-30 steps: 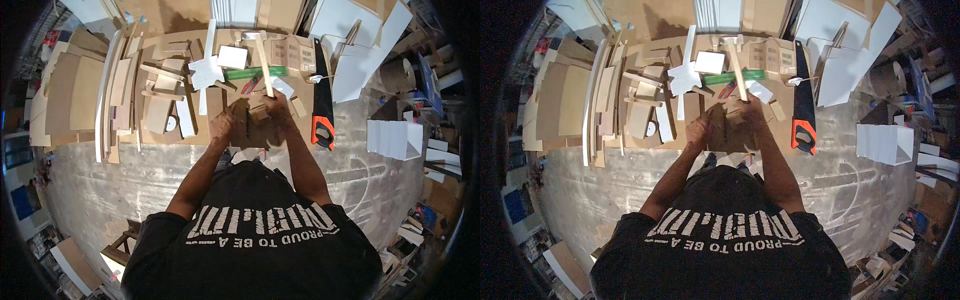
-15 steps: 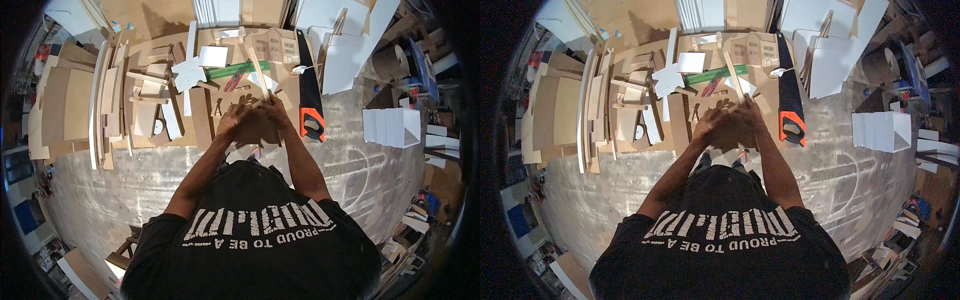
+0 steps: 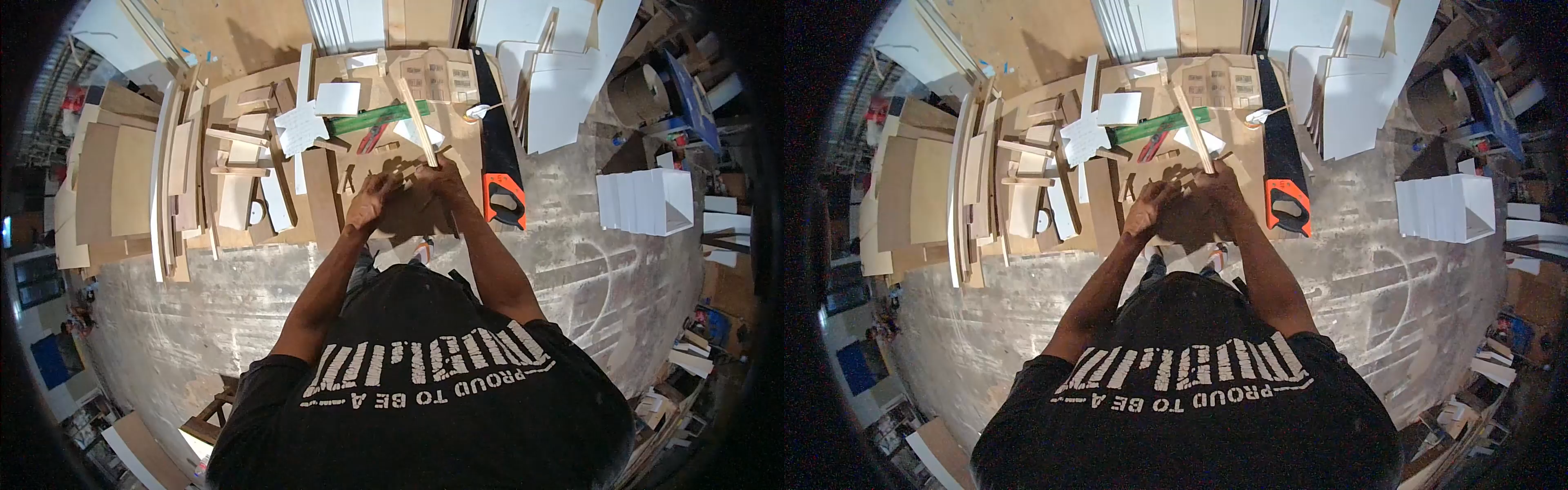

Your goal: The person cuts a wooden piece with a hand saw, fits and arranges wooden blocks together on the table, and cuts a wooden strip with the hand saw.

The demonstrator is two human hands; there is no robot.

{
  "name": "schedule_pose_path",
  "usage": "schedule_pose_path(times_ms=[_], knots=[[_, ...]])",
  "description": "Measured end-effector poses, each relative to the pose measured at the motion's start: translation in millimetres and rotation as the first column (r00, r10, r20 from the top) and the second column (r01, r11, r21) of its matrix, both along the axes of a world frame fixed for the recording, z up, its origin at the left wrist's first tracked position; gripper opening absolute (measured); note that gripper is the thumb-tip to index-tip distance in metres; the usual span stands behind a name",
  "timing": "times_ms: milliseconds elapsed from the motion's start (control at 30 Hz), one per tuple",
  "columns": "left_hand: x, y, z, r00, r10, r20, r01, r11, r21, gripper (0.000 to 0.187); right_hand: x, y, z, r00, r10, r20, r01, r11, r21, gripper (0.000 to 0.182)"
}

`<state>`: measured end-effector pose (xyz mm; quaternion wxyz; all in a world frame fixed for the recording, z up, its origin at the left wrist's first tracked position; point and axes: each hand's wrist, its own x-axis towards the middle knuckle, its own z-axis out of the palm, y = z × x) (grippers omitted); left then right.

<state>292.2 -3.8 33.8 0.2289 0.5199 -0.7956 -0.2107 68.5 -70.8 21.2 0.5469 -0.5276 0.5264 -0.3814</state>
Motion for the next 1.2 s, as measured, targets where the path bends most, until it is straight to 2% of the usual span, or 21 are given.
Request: schedule_pose_path(times_ms=[33,167,233,333,467,567,667,700,733,767,800,833,867,967,1033,1067,1100,1167,1200], knots=[[-0.6,0.5,-1.8,1.000,0.010,0.010,-0.010,1.000,-0.002,0.051,-5.9,-1.1,-7.2,1.000,-0.001,0.005,0.001,1.000,-0.021,0.030],[-1.9,0.2,5.2,0.998,-0.009,0.061,0.009,1.000,-0.008,0.051,-30.1,9.4,-8.6,0.999,-0.025,0.043,0.018,0.988,0.152,0.033],[-3.2,0.5,4.0,0.998,0.000,0.056,0.001,0.999,-0.033,0.050,-36.2,22.0,12.7,0.996,-0.046,0.082,0.030,0.983,0.180,0.034],[-4.2,-0.3,6.7,0.995,-0.008,0.095,0.018,0.995,-0.097,0.048,-38.9,36.2,24.9,0.992,-0.118,0.041,0.113,0.987,0.114,0.027],[-9.3,-12.0,-5.8,0.994,-0.018,0.110,0.039,0.981,-0.190,0.036,-51.2,53.5,33.8,0.993,-0.120,0.004,0.118,0.977,0.176,0.024],[-18.8,-17.6,17.9,0.998,0.042,-0.040,-0.044,0.998,-0.048,0.027,-58.8,64.0,33.9,0.989,-0.149,-0.019,0.150,0.965,0.214,0.025],[-8.9,-18.9,-5.4,0.955,0.194,-0.224,-0.217,0.973,-0.081,0.014,-69.5,70.4,24.1,0.981,-0.192,0.018,0.183,0.958,0.223,0.027],[-7.5,-17.5,20.4,0.900,0.312,-0.304,-0.359,0.926,-0.113,0.013,-71.7,74.9,27.6,0.977,-0.210,0.045,0.196,0.957,0.215,0.027],[7.8,-21.9,-8.6,0.867,0.393,-0.305,-0.441,0.891,-0.105,0.014,-73.7,79.1,30.2,0.971,-0.228,0.071,0.209,0.955,0.210,0.027],[25.4,-26.6,-37.2,0.827,0.471,-0.306,-0.520,0.849,-0.098,0.014,-77.6,77.6,1.2,0.977,-0.199,-0.074,0.205,0.975,0.088,0.028],[33.5,-23.3,-23.6,0.832,0.513,-0.212,-0.546,0.825,-0.144,0.015,-83.8,71.5,-55.0,0.958,-0.182,-0.220,0.179,0.983,-0.034,0.029],[37.4,-19.3,1.5,0.822,0.557,-0.117,-0.569,0.799,-0.194,0.016,-76.8,70.3,-51.7,0.920,-0.194,-0.340,0.167,0.980,-0.106,0.034],[35.5,-18.8,30.2,0.856,0.516,-0.018,-0.485,0.793,-0.369,0.016,-69.3,69.2,-46.6,0.863,-0.217,-0.456,0.152,0.973,-0.174,0.041],[35.7,-17.2,14.7,0.791,0.589,-0.163,-0.609,0.738,-0.291,0.012,-38.3,60.3,-32.4,0.735,-0.238,-0.635,0.132,0.969,-0.210,0.044],[26.9,-14.9,1.8,0.870,0.413,-0.271,-0.464,0.870,-0.165,0.011,-19.8,52.6,-7.5,0.706,-0.153,-0.691,0.163,0.985,-0.051,0.040],[17.8,-7.8,2.9,0.887,0.368,-0.277,-0.414,0.902,-0.125,0.012,-12.7,48.2,3.0,0.692,-0.107,-0.714,0.179,0.984,0.027,0.038],[12.0,-2.8,2.7,0.941,0.256,-0.222,-0.295,0.942,-0.160,0.013,-9.5,45.8,-2.3,0.693,-0.120,-0.711,0.176,0.984,0.005,0.037],[-7.3,10.5,17.2,0.914,0.337,-0.227,-0.336,0.941,0.048,0.025,-10.1,46.0,-21.7,0.689,-0.149,-0.710,0.177,0.984,-0.036,0.035],[-10.0,14.4,12.6,0.918,0.319,-0.235,-0.320,0.947,0.035,0.033,-12.2,46.1,-18.8,0.705,-0.129,-0.698,0.167,0.986,-0.013,0.035]])
